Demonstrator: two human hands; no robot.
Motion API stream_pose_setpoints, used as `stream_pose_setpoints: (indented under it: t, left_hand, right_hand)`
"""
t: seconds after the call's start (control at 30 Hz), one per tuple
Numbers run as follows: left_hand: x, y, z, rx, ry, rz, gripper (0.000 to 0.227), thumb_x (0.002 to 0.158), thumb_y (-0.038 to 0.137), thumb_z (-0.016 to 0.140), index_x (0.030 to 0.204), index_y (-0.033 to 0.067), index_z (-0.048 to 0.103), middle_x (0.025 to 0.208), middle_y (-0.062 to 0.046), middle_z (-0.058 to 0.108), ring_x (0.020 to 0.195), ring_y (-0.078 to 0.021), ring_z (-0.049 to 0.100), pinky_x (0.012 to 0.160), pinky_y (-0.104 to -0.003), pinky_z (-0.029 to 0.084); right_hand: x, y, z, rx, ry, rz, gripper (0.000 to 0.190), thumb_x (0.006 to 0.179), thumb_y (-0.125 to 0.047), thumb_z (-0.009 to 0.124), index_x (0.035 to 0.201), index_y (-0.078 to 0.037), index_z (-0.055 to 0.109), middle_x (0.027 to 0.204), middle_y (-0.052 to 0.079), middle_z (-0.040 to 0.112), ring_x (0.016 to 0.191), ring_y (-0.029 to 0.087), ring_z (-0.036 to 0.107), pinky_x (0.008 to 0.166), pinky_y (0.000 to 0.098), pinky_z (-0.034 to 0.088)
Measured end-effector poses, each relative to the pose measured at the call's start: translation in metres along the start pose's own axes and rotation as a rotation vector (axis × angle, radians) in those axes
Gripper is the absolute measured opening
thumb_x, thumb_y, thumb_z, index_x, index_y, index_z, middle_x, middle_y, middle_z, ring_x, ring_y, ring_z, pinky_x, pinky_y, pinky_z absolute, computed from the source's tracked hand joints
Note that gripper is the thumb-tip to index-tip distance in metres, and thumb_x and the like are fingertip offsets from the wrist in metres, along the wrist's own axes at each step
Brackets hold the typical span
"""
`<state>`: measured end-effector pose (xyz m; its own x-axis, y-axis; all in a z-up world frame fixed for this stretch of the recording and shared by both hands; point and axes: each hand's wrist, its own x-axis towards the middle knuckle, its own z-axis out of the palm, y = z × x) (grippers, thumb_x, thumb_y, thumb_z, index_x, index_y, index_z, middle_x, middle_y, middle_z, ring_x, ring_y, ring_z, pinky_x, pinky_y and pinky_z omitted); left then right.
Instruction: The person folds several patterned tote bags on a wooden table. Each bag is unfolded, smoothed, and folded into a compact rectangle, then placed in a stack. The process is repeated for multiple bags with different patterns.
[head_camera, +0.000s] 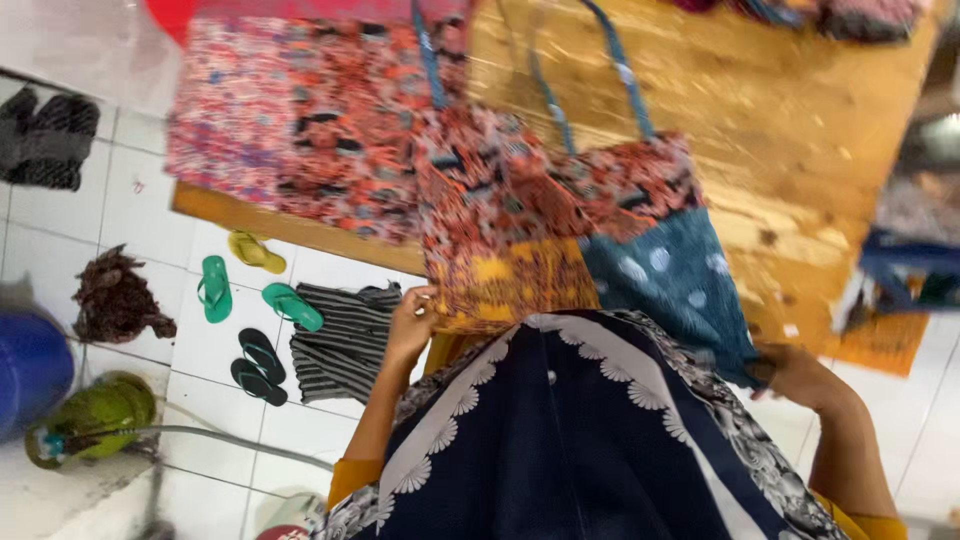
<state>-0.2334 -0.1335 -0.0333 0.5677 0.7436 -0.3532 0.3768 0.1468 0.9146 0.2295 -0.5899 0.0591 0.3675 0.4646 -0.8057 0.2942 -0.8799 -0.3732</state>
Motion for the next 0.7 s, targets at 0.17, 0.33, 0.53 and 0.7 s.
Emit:
stream_pose_setpoints:
  t: [0.17, 0.33, 0.53, 0.7]
  left_hand:
    - [-0.022, 0.072, 0.055, 0.816, 0.157, 0.021, 0.045, 0.088, 0.010, 0.070, 0.132, 0.0063, 0.064, 0.112, -0.018, 0.065, 0.101, -0.0369, 0.064, 0.090, -0.047, 0.052]
    - [0.035, 0.111, 0.133, 1.052, -0.023, 0.618, 0.053, 0.091, 0.042, 0.067, 0.136, 0.0173, 0.055, 0.143, -0.016, 0.055, 0.128, -0.0417, 0.055, 0.108, -0.060, 0.042]
    - [0.118, 0.130, 0.170, 1.408, 0.027, 0.589, 0.050, 0.097, 0.055, 0.047, 0.135, 0.0258, 0.063, 0.147, -0.008, 0.056, 0.127, -0.0400, 0.056, 0.110, -0.074, 0.026]
    - [0.250, 0.168, 0.201, 0.913, 0.059, 0.396, 0.051, 0.104, 0.038, 0.063, 0.147, 0.0118, 0.054, 0.145, -0.020, 0.057, 0.127, -0.0423, 0.058, 0.110, -0.051, 0.046]
  right_hand:
    - [0.008, 0.057, -0.018, -0.092, 0.678, -0.419, 0.035, 0.096, -0.037, 0.066, 0.121, -0.012, 0.066, 0.125, 0.024, 0.072, 0.115, 0.041, 0.067, 0.098, 0.0472, 0.053]
    - [0.151, -0.017, -0.021, -0.269, 1.016, -0.088, 0.066, 0.099, -0.048, 0.064, 0.150, -0.010, 0.049, 0.161, 0.028, 0.034, 0.144, 0.058, 0.024, 0.105, 0.0795, 0.016]
    - [0.188, -0.027, -0.065, -0.248, 0.966, 0.031, 0.054, 0.104, -0.041, 0.056, 0.153, -0.018, 0.047, 0.167, 0.014, 0.039, 0.151, 0.049, 0.032, 0.113, 0.0800, 0.020]
    - [0.234, -0.043, -0.165, -0.035, 1.168, -0.114, 0.069, 0.097, -0.020, 0.061, 0.159, -0.002, 0.037, 0.156, 0.029, 0.044, 0.128, 0.048, 0.051, 0.107, 0.0565, 0.044]
